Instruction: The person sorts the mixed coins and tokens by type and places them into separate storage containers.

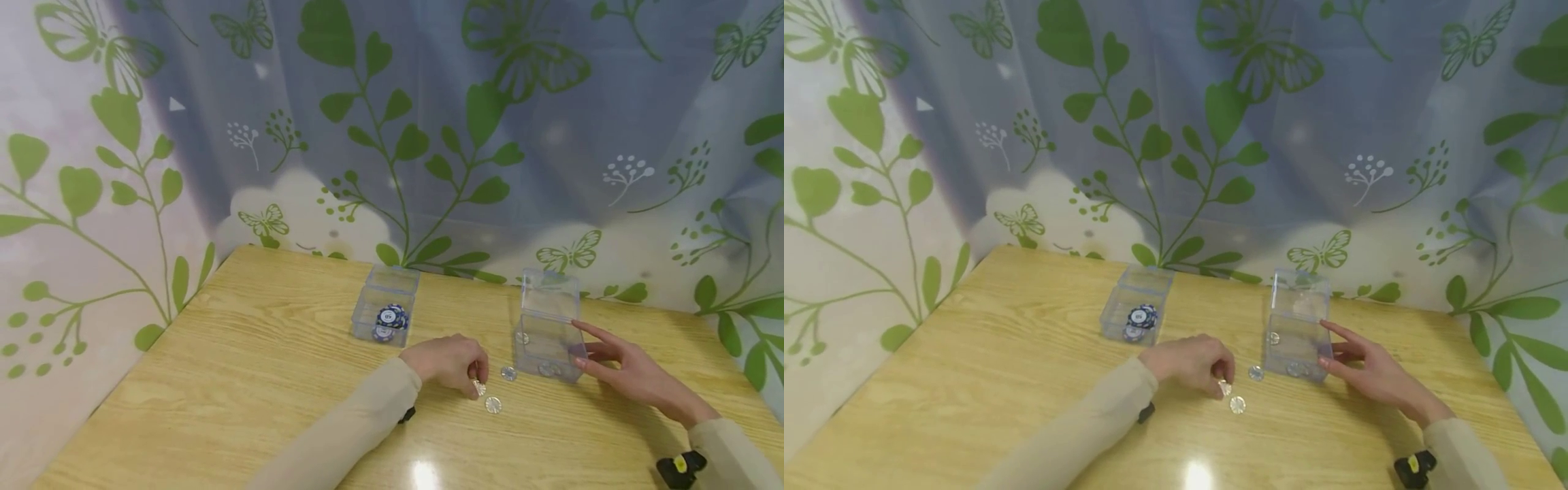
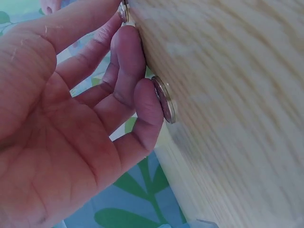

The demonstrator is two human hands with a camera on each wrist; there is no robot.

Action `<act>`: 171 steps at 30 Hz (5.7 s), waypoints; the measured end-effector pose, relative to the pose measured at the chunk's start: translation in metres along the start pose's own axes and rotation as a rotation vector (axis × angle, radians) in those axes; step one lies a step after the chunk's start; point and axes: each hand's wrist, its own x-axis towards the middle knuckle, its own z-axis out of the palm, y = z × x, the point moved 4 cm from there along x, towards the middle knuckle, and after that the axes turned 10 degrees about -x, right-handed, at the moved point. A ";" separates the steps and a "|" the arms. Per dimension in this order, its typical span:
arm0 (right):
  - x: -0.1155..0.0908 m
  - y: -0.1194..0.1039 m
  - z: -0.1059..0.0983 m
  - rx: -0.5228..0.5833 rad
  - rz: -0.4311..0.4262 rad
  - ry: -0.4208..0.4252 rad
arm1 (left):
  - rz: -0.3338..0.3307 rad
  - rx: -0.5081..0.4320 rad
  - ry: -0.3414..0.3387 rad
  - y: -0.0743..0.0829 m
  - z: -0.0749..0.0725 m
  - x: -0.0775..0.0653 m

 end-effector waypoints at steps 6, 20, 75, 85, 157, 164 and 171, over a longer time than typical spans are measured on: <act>0.000 0.001 -0.002 0.034 -0.003 0.012 | -0.069 0.014 -0.004 -0.001 -0.002 0.001; 0.002 0.005 0.000 0.063 0.024 -0.005 | -0.051 -0.021 0.003 -0.009 0.000 0.005; 0.001 0.005 0.001 0.050 0.037 0.001 | 0.193 -0.394 0.085 -0.012 -0.014 0.007; 0.003 0.007 0.000 0.049 0.035 0.020 | 0.242 -0.408 0.166 0.005 -0.018 0.017; 0.002 0.009 0.002 0.108 0.051 -0.004 | 0.140 -0.308 0.377 0.034 -0.004 0.077; 0.001 0.007 0.002 0.106 0.049 -0.003 | 0.136 -0.312 0.369 0.033 -0.003 0.077; 0.000 0.006 0.002 0.118 0.041 -0.006 | 0.133 -0.327 0.357 0.033 -0.003 0.075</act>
